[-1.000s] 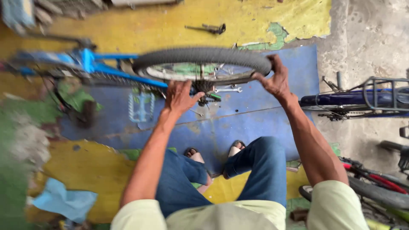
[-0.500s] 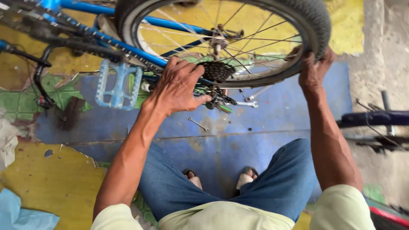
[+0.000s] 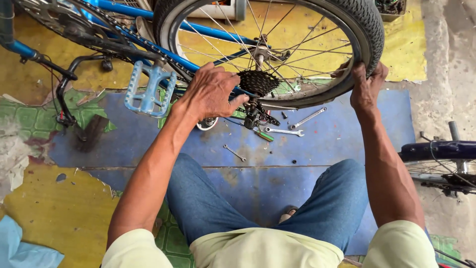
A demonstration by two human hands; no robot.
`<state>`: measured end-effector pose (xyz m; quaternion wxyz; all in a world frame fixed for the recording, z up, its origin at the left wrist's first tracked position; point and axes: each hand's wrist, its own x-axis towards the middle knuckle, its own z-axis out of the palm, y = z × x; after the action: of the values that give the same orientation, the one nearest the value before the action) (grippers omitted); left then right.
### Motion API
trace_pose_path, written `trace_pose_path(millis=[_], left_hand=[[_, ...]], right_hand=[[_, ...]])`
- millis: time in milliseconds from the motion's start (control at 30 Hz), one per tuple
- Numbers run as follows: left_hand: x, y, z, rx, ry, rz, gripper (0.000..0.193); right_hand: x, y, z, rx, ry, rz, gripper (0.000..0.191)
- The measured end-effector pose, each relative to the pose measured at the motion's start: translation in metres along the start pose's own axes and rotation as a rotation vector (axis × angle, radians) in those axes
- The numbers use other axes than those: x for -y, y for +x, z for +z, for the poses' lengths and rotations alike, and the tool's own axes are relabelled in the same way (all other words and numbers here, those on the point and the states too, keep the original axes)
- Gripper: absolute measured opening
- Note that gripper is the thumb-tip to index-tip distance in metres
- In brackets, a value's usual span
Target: The person removes the rear wheel from a blue bicycle, inspects the tire and spokes, and then reattaches the wheel to the frame. They manipulate the wheel and chain area by hand throughout the process.
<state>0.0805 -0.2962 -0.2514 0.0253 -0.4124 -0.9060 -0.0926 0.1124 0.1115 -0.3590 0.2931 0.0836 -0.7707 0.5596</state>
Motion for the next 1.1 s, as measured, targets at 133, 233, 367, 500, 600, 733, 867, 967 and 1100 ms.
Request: trace_pose_path(millis=[133,233,367,500,600,733,867,967,1100], left_hand=[[0.006,0.002,0.008,0.053,-0.002,-0.047,0.044],[0.011,-0.001,0.013,-0.053,-0.007,0.018,0.043],[0.017,0.000,0.020,-0.143,-0.009,0.084,0.043],[0.020,0.000,0.024,-0.094,-0.003,0.052,0.045],[0.022,-0.002,0.026,-0.152,-0.031,0.084,0.041],[0.023,-0.003,0.028,-0.175,0.019,0.105,0.046],[0.025,-0.003,0.029,-0.194,0.025,0.121,0.047],[0.025,-0.001,0.028,-0.144,0.007,0.098,0.048],[0.022,0.001,0.024,-0.110,-0.005,0.085,0.048]], right_hand=[[0.011,-0.003,0.001,0.049,0.089,0.022,0.062],[0.022,-0.002,0.001,0.035,-0.081,-0.030,0.061],[0.028,0.000,0.004,0.012,-0.017,0.017,0.060],[0.024,-0.005,0.008,-0.017,-0.007,-0.001,0.062],[0.020,-0.008,0.010,-0.025,0.047,-0.019,0.064],[0.013,-0.006,0.016,-0.036,0.084,-0.019,0.068],[0.007,-0.004,0.023,-0.091,0.118,-0.059,0.072],[0.009,-0.010,0.022,-0.062,-0.002,-0.057,0.072],[0.015,-0.027,0.029,-0.298,-0.059,-0.169,0.073]])
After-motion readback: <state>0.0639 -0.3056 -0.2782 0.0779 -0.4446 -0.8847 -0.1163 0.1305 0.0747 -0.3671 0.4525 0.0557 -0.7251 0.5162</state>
